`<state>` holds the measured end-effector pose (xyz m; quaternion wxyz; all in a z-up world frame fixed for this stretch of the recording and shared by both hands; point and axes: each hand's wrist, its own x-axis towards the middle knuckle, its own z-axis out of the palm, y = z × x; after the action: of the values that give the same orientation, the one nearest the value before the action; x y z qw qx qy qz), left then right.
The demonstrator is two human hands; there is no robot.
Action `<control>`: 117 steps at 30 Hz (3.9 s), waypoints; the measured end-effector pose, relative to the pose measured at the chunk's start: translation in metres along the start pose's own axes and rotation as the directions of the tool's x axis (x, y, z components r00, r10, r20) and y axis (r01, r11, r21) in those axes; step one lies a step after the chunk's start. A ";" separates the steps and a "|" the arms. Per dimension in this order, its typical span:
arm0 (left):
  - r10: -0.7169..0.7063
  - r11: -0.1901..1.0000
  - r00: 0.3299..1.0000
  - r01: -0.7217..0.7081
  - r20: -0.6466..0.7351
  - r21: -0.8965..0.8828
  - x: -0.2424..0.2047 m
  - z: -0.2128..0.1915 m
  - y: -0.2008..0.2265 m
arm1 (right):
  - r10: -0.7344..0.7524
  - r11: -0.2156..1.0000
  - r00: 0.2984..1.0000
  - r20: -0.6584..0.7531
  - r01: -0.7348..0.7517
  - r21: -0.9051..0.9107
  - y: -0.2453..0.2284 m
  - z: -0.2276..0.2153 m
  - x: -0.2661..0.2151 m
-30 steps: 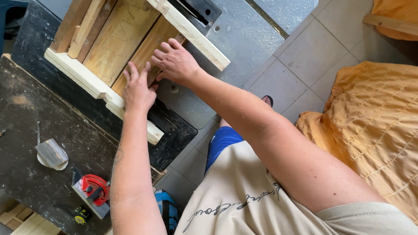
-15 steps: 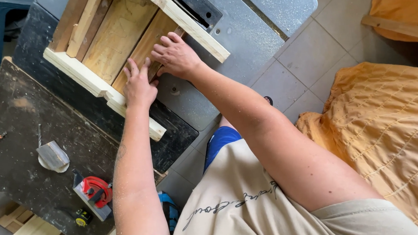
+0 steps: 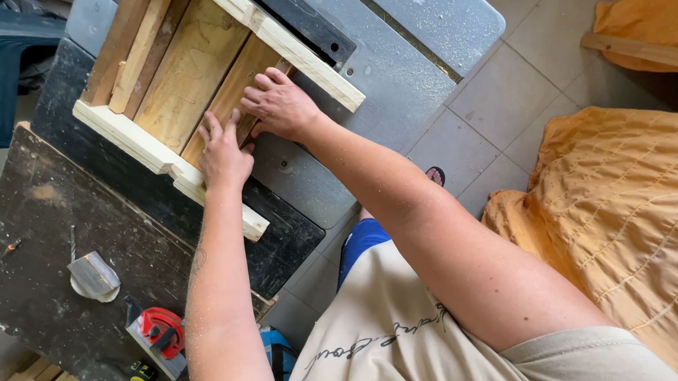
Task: The person uses a table saw to cut a wooden frame piece. They guide the frame along the saw blade with both hands, then lift and reposition it to continue cutting another section.
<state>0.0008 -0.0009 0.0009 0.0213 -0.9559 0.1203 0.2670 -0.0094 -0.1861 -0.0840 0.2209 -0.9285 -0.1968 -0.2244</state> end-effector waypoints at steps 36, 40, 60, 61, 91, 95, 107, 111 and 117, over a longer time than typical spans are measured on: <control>-0.047 0.999 0.998 0.047 -0.031 -0.004 0.029 -0.017 -0.013 | 0.102 0.995 0.987 0.125 -0.103 0.004 0.001 0.006 0.039; -0.048 0.999 0.998 0.048 -0.041 0.001 0.037 -0.010 -0.021 | 0.114 0.993 0.984 0.135 -0.118 0.017 0.001 0.018 0.042; -0.051 0.999 0.995 0.052 -0.084 0.007 0.044 -0.014 -0.021 | 0.340 0.938 0.893 0.295 -0.345 -0.036 -0.028 0.009 0.056; -0.051 0.999 0.995 0.052 -0.086 0.009 0.045 -0.014 -0.024 | 0.340 0.938 0.894 0.292 -0.346 -0.034 -0.028 0.012 0.057; -0.060 0.998 0.993 0.059 -0.097 -0.016 0.064 -0.034 -0.031 | 0.334 0.939 0.918 0.214 -0.344 0.013 -0.012 0.038 0.082; -0.021 1.000 0.995 0.020 -0.097 -0.012 0.058 -0.050 -0.020 | 0.272 0.961 0.896 0.351 -0.268 -0.062 -0.009 0.033 0.087; -0.017 1.000 0.994 0.015 -0.105 -0.020 0.065 -0.056 -0.024 | 0.274 0.960 0.897 0.347 -0.275 -0.049 -0.005 0.037 0.097; -0.025 1.000 0.995 0.023 -0.099 -0.017 0.068 -0.059 -0.025 | 0.278 0.959 0.897 0.343 -0.280 -0.045 -0.004 0.041 0.101; -0.022 1.000 0.994 0.020 -0.107 -0.022 0.074 -0.062 -0.029 | 0.275 0.961 0.895 0.351 -0.269 -0.065 -0.002 0.044 0.107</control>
<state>0.0998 0.0043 0.0150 0.0078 -0.9703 0.1084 0.2161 0.0922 -0.1339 -0.0652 0.2037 -0.9737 -0.1001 -0.0207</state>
